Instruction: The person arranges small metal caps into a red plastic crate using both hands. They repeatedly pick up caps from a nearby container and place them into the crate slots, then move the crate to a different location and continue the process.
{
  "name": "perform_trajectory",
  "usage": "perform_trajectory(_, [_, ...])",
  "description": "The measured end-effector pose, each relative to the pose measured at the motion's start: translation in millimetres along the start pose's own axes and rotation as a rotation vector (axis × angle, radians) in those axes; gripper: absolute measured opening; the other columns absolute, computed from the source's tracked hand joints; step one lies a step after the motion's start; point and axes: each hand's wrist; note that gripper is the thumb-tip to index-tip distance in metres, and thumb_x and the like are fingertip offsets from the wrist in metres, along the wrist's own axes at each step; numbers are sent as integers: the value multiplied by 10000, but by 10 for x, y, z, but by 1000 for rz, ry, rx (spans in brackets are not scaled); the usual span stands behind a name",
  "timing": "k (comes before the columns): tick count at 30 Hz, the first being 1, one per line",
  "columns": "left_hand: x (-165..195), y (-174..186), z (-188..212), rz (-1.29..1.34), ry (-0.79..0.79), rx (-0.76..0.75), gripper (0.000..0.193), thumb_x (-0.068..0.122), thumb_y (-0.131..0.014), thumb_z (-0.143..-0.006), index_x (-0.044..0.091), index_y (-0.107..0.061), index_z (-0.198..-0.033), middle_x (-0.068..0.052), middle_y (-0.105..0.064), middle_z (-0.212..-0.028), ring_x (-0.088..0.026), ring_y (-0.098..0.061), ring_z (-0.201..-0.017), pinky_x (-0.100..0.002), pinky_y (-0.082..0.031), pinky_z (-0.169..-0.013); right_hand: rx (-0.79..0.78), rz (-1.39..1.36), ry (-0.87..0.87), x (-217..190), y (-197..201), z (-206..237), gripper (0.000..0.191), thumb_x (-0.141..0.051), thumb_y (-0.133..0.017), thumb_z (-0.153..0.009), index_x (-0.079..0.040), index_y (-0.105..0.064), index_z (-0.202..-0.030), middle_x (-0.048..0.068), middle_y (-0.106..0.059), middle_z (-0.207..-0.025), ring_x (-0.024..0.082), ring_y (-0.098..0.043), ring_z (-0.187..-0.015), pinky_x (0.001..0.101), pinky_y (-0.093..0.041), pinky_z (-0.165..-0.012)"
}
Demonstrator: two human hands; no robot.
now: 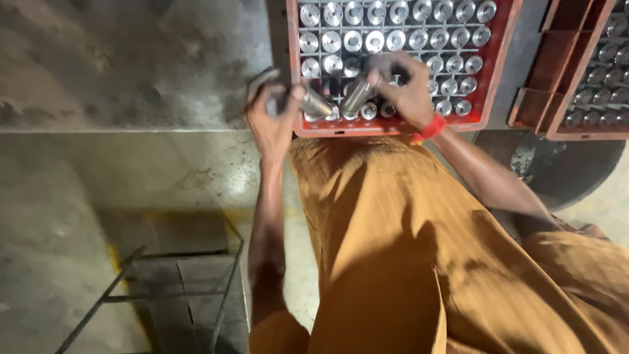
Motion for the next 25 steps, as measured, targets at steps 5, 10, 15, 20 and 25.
perform_trajectory(5, [54,-174,55,-103,-16,-45,459,418,-677,-1073,176,-581,-1452,-117,-709,-1251,-344,-707,-1098,-437,-591,-903,7,67,15,86,-374,73,505,-371,-666,-1112,-3,-485,-1407,228,-663,-1227,312,-660,-1066,448,-537,-884])
perform_trajectory(10, [48,-257,397,-646,-141,-214,508,229,-672,-1001,187,-518,-1483,-141,-596,-1380,-380,-696,-1030,-462,-579,-865,-143,550,-76,-216,-554,319,507,-293,-717,-997,-25,-522,-1382,314,-623,-1173,460,-655,-926,504,-548,-775])
perform_trajectory(15, [37,-180,532,-662,-366,-217,574,-54,-582,-871,128,-609,-1414,-105,-541,-1459,-368,-552,-1353,-438,-547,-1041,-63,497,179,-645,-542,401,426,-146,-709,-1010,-28,-592,-1403,260,-654,-1226,414,-670,-990,467,-563,-834])
perform_trajectory(20, [-136,-19,388,-725,-543,-468,447,25,-616,-892,106,-680,-1327,-122,-597,-1320,-309,-530,-1287,-424,-514,-1024,-76,463,161,-444,-502,527,278,-164,-775,-951,-71,-671,-1192,160,-722,-1041,344,-681,-933,457,-553,-811])
perform_trajectory(25, [-214,-198,-139,-1242,-721,-782,215,186,-626,-936,120,-734,-1110,-105,-620,-1211,-283,-518,-1267,-459,-459,-1003,-519,793,461,612,-480,311,473,-87,-677,-1018,-184,-536,-1459,127,-752,-1059,225,-688,-825,467,-505,-1133])
Point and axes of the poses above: each hand's wrist, its own z-axis away from the middle knuckle, its own y-axis out of the back of the hand, x = y × z
